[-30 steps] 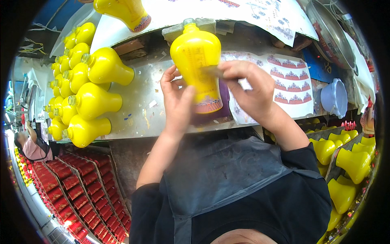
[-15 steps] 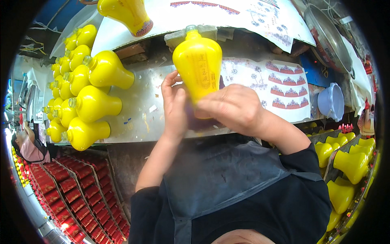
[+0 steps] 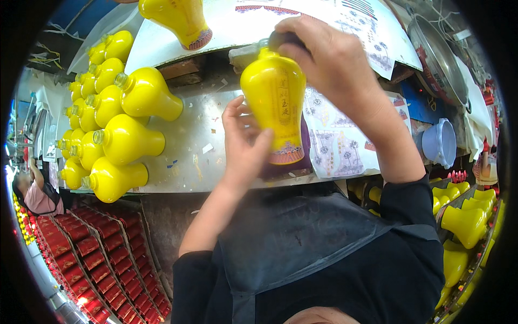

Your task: The person applies decorative paper labels to yellow ceramic vases. They peel a label from a sheet, wrap it around the base of a vase, smooth it with their fingers, and use a small tool to press the edges. The labeled vases are placed on a metal workbench next to other finished units.

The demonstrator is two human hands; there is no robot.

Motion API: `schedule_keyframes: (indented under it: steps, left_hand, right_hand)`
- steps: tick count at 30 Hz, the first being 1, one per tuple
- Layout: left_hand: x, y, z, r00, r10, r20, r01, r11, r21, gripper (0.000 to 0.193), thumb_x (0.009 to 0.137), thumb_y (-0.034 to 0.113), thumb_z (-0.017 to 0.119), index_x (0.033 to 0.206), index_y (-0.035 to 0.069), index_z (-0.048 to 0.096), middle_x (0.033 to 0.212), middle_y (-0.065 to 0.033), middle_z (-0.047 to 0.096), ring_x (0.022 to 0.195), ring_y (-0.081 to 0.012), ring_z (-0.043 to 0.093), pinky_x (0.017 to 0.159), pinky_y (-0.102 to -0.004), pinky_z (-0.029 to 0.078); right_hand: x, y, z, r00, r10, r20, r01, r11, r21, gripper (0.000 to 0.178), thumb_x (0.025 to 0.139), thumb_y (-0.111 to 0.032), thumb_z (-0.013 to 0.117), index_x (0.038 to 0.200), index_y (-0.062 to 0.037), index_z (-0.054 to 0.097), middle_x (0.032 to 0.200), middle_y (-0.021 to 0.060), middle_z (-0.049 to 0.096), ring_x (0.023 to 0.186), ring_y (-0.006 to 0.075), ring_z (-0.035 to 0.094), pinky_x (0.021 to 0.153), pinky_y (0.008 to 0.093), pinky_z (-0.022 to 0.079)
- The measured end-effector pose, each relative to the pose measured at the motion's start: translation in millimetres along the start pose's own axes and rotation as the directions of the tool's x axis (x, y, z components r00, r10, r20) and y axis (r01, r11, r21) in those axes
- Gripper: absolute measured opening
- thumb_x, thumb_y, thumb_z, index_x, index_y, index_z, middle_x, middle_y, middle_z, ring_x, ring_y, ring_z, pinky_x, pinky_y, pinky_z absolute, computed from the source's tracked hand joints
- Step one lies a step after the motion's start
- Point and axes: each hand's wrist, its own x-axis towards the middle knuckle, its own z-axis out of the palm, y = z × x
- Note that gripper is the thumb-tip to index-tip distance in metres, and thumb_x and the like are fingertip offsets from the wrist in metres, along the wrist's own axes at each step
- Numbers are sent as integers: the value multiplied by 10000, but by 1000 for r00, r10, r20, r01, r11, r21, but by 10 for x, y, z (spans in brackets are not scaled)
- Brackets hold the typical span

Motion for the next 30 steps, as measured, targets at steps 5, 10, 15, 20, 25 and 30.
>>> schedule_keyframes:
  steps: [5, 10, 15, 20, 25, 30]
  left_hand:
    - [20, -53, -36, 998, 62, 14, -63, 993, 102, 792, 878, 36, 671, 1555, 44, 261, 1338, -125, 445, 1090, -183, 537, 942, -333, 516]
    - [35, -103, -70, 996, 86, 5, -86, 985, 147, 818, 842, 66, 721, 1538, 13, 296, 1337, -146, 456, 1089, -216, 567, 903, -362, 540]
    - [30, -115, -55, 988, 153, -39, -142, 969, 201, 836, 820, 97, 742, 1531, 3, 312, 1349, -159, 452, 1112, -235, 562, 922, -373, 534]
    - [262, -14, -75, 924, 384, 1, -351, 843, 407, 851, 791, 166, 777, 1508, -4, 352, 1377, -173, 451, 1216, -287, 531, 1019, -431, 482]
    - [611, 224, -6, 875, 481, 50, -410, 683, 604, 765, 773, 227, 814, 1424, 12, 474, 1374, -157, 481, 1257, -316, 510, 1079, -445, 429]
    - [843, 329, 146, 983, 136, -123, -116, 980, 160, 308, 919, 211, 766, 1093, -6, 635, 1141, -96, 591, 1028, -174, 593, 934, -324, 504]
  right_hand:
    - [106, 137, 11, 989, -60, 133, 14, 947, 320, 197, 932, -86, 730, 1126, -60, 707, 962, 125, 765, 860, 266, 771, 767, 328, 616]
    - [266, 167, 17, 991, -101, 82, 79, 967, 243, 182, 921, -81, 726, 1095, -27, 717, 946, 144, 768, 871, 285, 775, 781, 350, 618]
    - [355, 177, 30, 966, -134, 220, 69, 957, 282, 168, 918, -79, 724, 1072, -13, 716, 953, 153, 765, 861, 279, 768, 786, 345, 615]
    - [229, 198, 24, 982, -17, 186, -72, 883, 463, 203, 924, -77, 737, 1118, -19, 725, 971, 144, 769, 874, 258, 771, 799, 333, 620]
    - [69, 249, 161, 987, 91, 129, -123, 955, 271, 216, 958, -110, 735, 1158, -30, 729, 1012, 157, 766, 907, 270, 771, 801, 322, 633]
    - [-46, 285, 232, 986, 139, 94, -162, 937, 309, 254, 957, -110, 748, 1197, -33, 724, 1039, 155, 765, 940, 275, 769, 833, 325, 635]
